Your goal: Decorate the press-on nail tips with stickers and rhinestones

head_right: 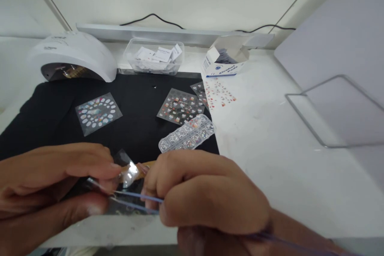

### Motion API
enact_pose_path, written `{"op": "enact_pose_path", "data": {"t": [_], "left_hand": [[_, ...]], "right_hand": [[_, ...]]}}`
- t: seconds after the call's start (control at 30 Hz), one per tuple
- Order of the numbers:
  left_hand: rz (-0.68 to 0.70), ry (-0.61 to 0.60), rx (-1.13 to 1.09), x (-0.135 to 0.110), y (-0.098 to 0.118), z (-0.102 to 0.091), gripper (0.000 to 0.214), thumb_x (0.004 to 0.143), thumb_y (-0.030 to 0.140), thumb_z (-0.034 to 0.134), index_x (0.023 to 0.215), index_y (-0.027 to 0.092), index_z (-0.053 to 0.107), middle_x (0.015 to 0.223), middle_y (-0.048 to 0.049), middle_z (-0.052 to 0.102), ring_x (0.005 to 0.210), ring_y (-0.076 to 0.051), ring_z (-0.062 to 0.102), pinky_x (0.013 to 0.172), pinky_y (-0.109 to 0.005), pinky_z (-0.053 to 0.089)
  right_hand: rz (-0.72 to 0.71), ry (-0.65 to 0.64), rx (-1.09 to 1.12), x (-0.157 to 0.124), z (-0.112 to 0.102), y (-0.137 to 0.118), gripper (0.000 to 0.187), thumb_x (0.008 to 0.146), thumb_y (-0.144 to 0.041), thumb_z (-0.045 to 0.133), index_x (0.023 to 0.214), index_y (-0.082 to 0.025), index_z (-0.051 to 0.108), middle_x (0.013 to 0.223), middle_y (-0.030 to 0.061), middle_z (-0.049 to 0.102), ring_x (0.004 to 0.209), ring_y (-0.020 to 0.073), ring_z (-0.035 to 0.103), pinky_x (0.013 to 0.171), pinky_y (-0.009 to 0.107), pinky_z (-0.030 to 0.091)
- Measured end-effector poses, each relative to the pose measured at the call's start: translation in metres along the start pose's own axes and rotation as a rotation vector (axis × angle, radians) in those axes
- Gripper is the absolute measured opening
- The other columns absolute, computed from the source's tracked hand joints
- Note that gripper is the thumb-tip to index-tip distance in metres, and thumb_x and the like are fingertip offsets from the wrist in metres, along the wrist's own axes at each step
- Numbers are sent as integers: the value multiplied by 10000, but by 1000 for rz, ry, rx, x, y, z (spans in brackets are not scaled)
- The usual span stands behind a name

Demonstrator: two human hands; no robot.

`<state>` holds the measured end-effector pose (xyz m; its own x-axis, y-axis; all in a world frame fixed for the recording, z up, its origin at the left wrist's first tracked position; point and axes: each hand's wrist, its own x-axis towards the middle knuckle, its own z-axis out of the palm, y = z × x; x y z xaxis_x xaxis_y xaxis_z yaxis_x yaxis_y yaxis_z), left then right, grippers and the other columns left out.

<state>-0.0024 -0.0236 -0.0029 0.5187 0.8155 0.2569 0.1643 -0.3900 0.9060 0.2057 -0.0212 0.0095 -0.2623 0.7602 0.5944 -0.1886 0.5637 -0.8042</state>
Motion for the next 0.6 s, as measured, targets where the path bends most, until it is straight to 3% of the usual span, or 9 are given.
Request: {"op": "enact_pose_path", "data": {"t": [0.07, 0.2, 0.6], "left_hand": [[1, -1, -1, -1, 0, 0, 264, 863, 103, 696, 1086, 243, 673, 855, 12, 717, 742, -127, 702, 649, -180, 563], [-11, -15, -12, 1, 0, 1, 263, 867, 105, 695, 1088, 246, 677, 828, 19, 695, 710, -111, 685, 642, -171, 557], [-13, 42, -13, -4, 4, 2, 254, 856, 123, 716, 1062, 270, 694, 875, 8, 730, 743, -141, 711, 638, -191, 573]], "right_hand": [[29, -108, 7, 0, -5, -1, 453, 827, -649, 593, 681, -234, 703, 595, 53, 549, 547, 196, 596, 524, 366, 604], [70, -150, 41, -5, -18, 0, 444, 836, -644, 592, 709, -234, 706, 671, 52, 582, 620, 197, 624, 604, 393, 615], [99, -64, 19, -5, -10, 2, 442, 824, -630, 599, 695, -226, 724, 621, 75, 621, 571, 221, 632, 527, 384, 599]]}}
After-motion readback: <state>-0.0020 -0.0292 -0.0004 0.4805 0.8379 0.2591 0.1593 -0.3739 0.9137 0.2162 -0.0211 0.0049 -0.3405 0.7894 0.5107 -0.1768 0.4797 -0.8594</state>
